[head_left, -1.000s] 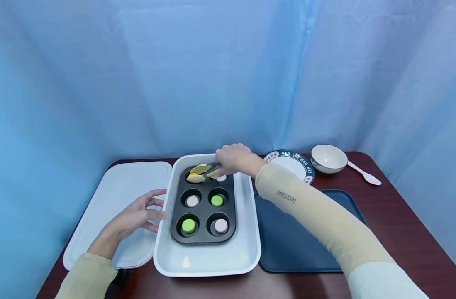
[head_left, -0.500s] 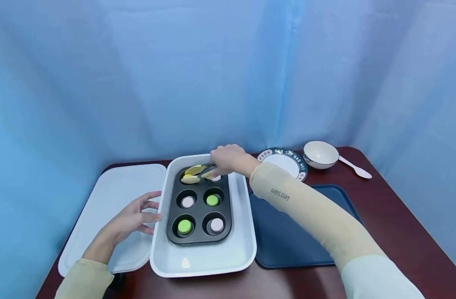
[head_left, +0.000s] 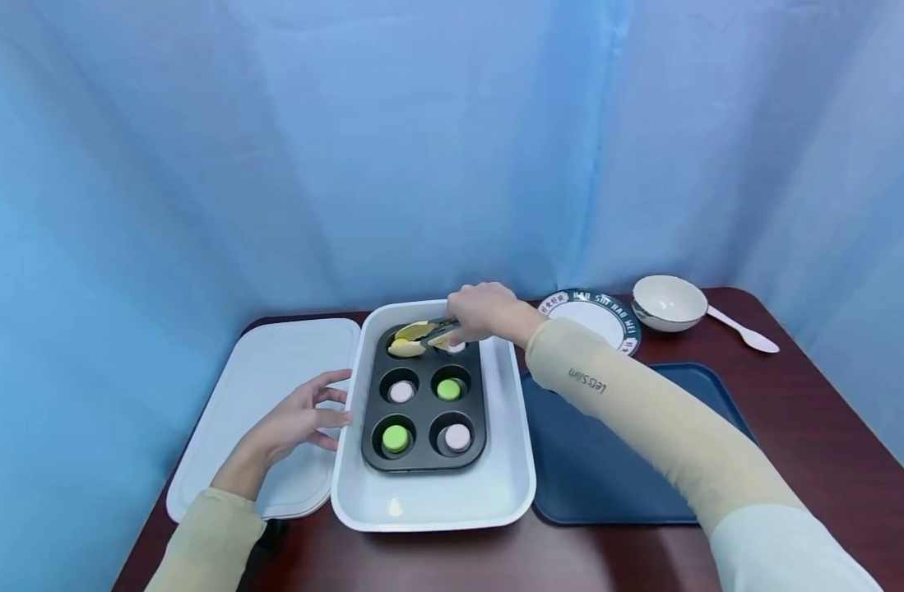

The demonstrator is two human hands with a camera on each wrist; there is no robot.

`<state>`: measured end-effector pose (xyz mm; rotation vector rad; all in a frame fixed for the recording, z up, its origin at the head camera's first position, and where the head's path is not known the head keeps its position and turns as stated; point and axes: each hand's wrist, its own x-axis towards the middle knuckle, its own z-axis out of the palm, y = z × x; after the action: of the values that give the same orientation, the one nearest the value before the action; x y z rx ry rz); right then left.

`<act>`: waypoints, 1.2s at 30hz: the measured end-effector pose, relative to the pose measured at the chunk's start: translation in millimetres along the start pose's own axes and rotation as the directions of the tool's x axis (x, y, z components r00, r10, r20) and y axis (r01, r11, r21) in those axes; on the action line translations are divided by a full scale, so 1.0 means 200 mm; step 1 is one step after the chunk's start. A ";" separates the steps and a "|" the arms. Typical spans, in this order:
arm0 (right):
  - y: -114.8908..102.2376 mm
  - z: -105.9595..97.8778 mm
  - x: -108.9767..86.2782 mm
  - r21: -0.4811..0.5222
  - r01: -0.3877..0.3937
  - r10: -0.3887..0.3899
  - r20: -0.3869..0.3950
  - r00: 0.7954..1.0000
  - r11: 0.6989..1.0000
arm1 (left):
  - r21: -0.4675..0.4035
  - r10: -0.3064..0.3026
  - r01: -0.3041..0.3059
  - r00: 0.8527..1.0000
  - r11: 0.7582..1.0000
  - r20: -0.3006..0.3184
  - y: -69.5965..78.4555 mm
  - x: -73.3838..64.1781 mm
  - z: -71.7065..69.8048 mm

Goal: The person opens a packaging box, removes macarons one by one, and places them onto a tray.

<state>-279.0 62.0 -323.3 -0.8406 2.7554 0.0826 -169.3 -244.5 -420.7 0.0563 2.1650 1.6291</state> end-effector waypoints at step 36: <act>0.07 -0.03 -0.11 -0.033 0.125 -0.129 -0.167 0.978 0.992 | 0.014 -0.004 0.004 1.000 1.000 0.010 0.04 -0.09 -0.04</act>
<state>-271.3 85.4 -312.5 -1.0734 2.8523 0.0193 -157.9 -255.0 -406.9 0.0643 2.1679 1.6087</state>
